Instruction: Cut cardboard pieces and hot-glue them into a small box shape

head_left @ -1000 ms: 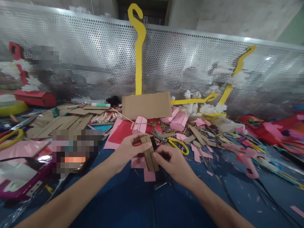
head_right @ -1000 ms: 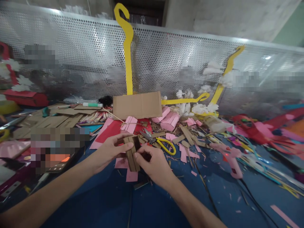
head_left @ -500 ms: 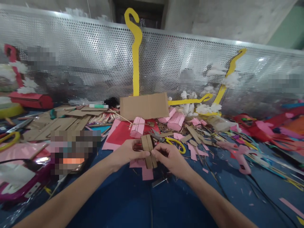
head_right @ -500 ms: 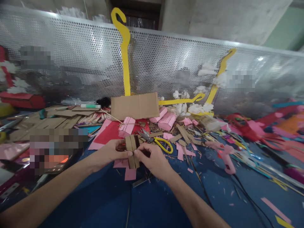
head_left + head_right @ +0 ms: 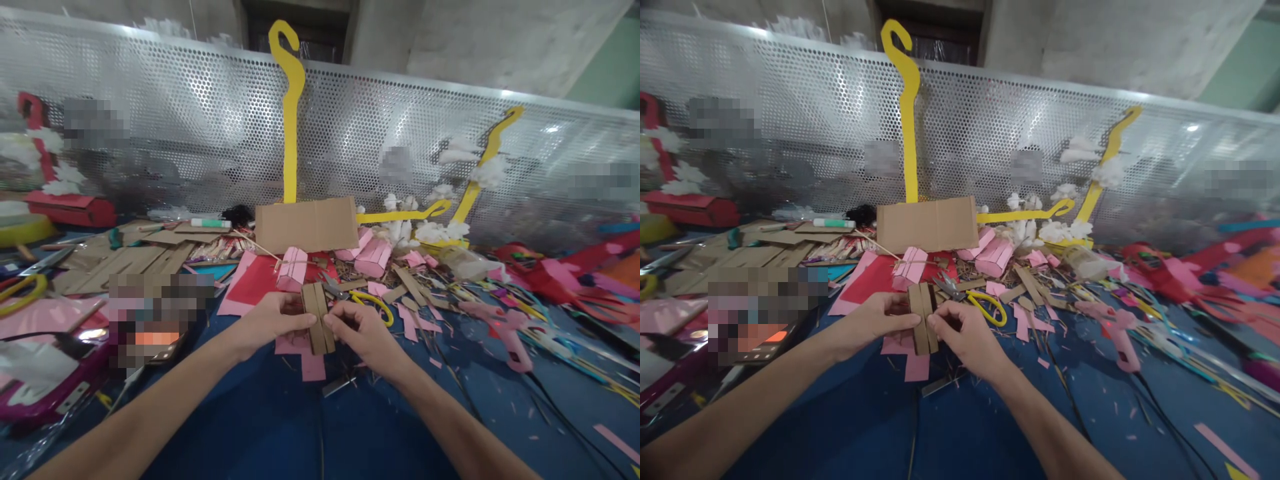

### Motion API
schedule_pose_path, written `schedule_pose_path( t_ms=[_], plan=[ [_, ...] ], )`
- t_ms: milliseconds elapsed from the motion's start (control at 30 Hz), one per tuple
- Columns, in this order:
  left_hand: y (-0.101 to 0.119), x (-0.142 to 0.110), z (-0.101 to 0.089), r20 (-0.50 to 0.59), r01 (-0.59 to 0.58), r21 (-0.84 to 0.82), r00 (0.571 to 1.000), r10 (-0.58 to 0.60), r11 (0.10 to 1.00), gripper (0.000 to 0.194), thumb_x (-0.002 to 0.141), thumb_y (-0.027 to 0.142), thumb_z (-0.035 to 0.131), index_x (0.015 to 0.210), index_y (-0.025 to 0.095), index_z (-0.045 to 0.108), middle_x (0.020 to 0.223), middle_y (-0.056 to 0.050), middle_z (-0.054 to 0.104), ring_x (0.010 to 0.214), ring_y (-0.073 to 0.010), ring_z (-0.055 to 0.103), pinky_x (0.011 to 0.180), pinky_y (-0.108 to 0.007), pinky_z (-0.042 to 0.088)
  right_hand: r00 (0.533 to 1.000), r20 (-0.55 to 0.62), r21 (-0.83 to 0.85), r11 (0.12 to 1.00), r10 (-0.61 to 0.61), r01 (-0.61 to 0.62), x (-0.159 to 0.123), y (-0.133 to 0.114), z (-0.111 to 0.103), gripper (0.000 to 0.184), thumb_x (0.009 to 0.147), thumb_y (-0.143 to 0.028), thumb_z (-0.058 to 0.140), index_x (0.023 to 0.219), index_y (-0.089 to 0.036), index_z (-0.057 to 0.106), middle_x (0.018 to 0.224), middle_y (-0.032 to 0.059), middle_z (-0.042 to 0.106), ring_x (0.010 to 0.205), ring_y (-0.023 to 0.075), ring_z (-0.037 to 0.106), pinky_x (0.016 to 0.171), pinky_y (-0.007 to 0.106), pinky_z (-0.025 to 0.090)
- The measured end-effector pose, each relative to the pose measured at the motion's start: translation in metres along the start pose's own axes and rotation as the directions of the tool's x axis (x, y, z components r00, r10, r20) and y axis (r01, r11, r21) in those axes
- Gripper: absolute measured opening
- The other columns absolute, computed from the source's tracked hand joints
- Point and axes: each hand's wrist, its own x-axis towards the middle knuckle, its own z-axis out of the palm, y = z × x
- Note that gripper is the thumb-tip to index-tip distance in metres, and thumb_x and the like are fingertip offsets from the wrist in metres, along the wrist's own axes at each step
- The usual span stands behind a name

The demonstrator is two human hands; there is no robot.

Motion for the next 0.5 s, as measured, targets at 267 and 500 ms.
schedule_pose_path(
  t_ms=[267, 500],
  plan=[
    [-0.0038, 0.0002, -0.0025, 0.048, -0.058, 0.044, 0.997, 0.056, 0.997, 0.050, 0.081, 0.034, 0.082, 0.125, 0.014, 0.070, 0.126, -0.016, 0.073, 0.116, -0.0306, 0.068, 0.100, -0.044, 0.053, 1.000, -0.006, -0.020, 1.000, 0.000, 0.000, -0.0004, 0.0013, 0.0011, 0.032, 0.096, -0.039, 0.061, 0.071, -0.019, 0.057, 0.066, -0.0023, 0.054, 0.063, 0.0134, 0.051, 0.059, 0.026, 0.038],
    [-0.0035, 0.0026, -0.0030, 0.037, -0.085, 0.091, 0.996, 0.082, 0.992, 0.051, 0.081, 0.036, 0.081, 0.126, 0.016, 0.069, 0.126, -0.015, 0.074, 0.115, -0.0305, 0.069, 0.098, -0.045, 0.054, 1.000, -0.004, 0.008, 1.000, 0.008, -0.008, 0.0018, 0.0090, 0.0008, 0.029, 0.096, -0.041, 0.061, 0.077, -0.018, 0.059, 0.070, -0.0021, 0.053, 0.066, 0.0133, 0.050, 0.061, 0.026, 0.039]
  ],
)
